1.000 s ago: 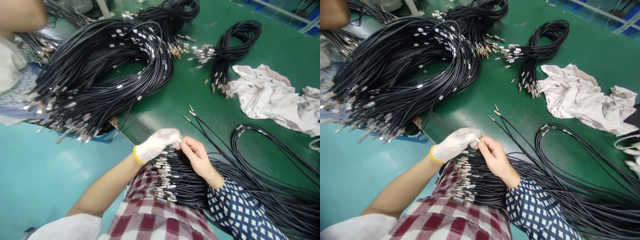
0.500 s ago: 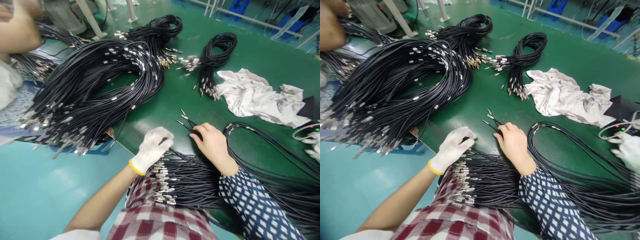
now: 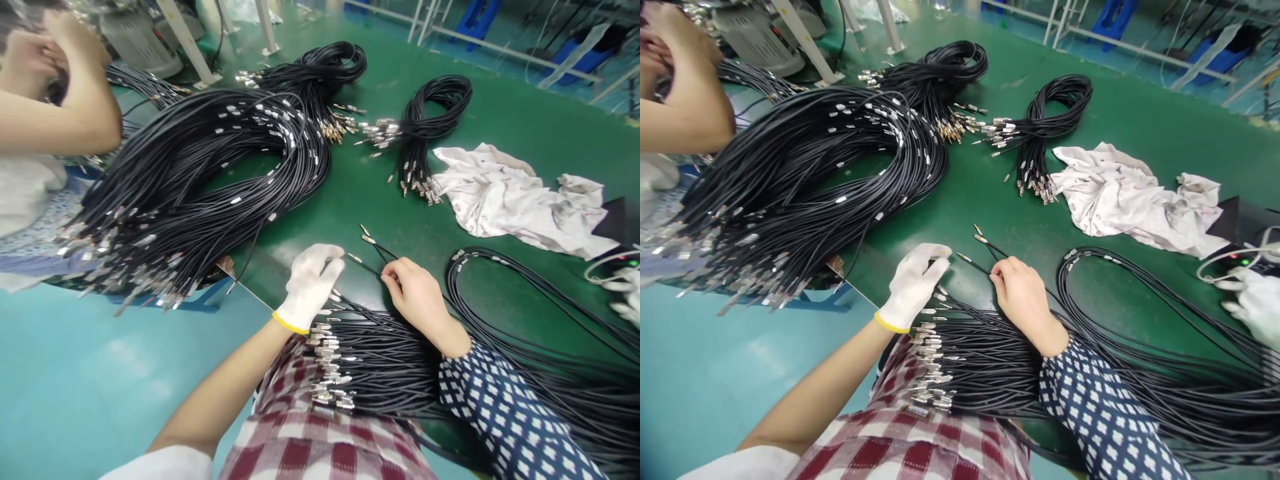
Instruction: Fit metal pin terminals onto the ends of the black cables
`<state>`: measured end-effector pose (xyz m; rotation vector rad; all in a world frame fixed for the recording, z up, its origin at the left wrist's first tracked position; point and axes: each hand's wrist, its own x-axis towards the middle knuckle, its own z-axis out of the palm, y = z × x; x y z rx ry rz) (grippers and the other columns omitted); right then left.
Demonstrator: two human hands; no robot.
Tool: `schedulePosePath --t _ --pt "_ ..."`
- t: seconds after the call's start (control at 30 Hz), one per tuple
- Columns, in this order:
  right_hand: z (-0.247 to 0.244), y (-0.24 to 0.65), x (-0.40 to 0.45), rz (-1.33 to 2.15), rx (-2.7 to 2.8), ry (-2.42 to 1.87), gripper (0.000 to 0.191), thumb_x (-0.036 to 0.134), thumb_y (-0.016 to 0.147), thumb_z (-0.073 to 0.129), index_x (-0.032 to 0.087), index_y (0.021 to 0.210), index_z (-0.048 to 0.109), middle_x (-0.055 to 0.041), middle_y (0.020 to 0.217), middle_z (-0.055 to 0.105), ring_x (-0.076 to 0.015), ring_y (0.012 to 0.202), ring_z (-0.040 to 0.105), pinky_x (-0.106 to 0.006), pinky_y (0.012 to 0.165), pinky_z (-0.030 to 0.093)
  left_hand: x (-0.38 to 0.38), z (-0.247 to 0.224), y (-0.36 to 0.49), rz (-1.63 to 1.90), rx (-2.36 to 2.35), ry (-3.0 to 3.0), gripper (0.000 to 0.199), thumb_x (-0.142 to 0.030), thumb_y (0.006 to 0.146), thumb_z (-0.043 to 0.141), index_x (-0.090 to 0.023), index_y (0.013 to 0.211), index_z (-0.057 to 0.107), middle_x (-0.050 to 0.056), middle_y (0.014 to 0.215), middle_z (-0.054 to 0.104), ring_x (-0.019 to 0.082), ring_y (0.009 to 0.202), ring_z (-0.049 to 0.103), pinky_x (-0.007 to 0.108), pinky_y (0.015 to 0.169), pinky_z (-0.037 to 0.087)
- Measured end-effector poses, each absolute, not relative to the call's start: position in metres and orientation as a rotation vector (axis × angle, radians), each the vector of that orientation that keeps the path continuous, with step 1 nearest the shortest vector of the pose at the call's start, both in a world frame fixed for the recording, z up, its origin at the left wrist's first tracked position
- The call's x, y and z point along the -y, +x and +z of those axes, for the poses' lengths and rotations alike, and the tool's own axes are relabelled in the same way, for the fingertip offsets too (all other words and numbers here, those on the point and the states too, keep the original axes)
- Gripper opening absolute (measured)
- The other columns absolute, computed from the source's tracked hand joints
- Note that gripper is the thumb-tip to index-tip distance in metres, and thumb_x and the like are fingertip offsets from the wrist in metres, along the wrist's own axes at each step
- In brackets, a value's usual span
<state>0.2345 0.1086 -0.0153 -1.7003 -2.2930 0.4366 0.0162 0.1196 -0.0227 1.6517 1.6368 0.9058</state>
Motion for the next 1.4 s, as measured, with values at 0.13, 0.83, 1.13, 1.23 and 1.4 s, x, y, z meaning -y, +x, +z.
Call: schedulePosePath --t 0.13,0.83,1.13,1.23,1.4 --pt "-0.008 0.238 -0.102 0.747 2.184 -1.521 0.012 0.021 0.097 0.052 0.021 0.088 0.060 -0.0041 0.088 0.064 -0.0193 0.077 0.062 -0.032 0.073 0.047 -0.117 -0.020 0.014 0.917 -1.550 1.708 0.021 -0.028 0.096 0.045 -0.024 0.093 0.065 0.003 0.103 0.069 0.021 0.102 0.061 0.032 0.099 0.042" --pt "-0.008 0.181 -0.100 1.483 1.744 -1.292 0.029 0.029 0.097 0.050 0.019 0.074 0.063 0.0020 0.063 0.058 -0.0133 0.058 0.052 -0.025 0.057 0.038 -0.112 -0.023 -0.002 0.759 -1.248 1.400 0.028 -0.041 0.094 0.049 -0.020 0.098 0.067 0.002 0.095 0.067 0.019 0.089 0.061 0.030 0.085 0.046" --pt "-0.010 0.174 -0.098 1.415 1.682 -1.279 0.030 0.029 0.095 0.052 0.019 0.068 0.060 0.0004 0.063 0.059 -0.0140 0.059 0.053 -0.025 0.059 0.039 -0.112 -0.020 -0.005 0.683 -1.239 1.408 0.034 -0.046 0.095 0.050 -0.020 0.106 0.069 0.005 0.112 0.070 0.022 0.107 0.062 0.030 0.095 0.046" --pt "-0.011 0.175 -0.098 1.398 1.672 -1.272 0.028 0.029 0.095 0.052 0.018 0.070 0.062 -0.0004 0.065 0.060 -0.0142 0.061 0.052 -0.025 0.058 0.038 -0.112 -0.018 -0.005 0.663 -1.260 1.356 0.036 -0.048 0.093 0.053 -0.021 0.110 0.069 0.006 0.122 0.068 0.024 0.115 0.060 0.031 0.103 0.043" --pt "-0.010 0.176 -0.098 1.413 1.615 -1.230 0.028 0.031 0.094 0.055 0.018 0.070 0.062 -0.0011 0.066 0.061 -0.0145 0.062 0.052 -0.025 0.059 0.040 -0.113 -0.022 -0.002 0.718 -1.078 1.171 0.034 -0.047 0.091 0.056 -0.017 0.101 0.069 0.003 0.087 0.066 0.017 0.081 0.059 0.030 0.080 0.049"
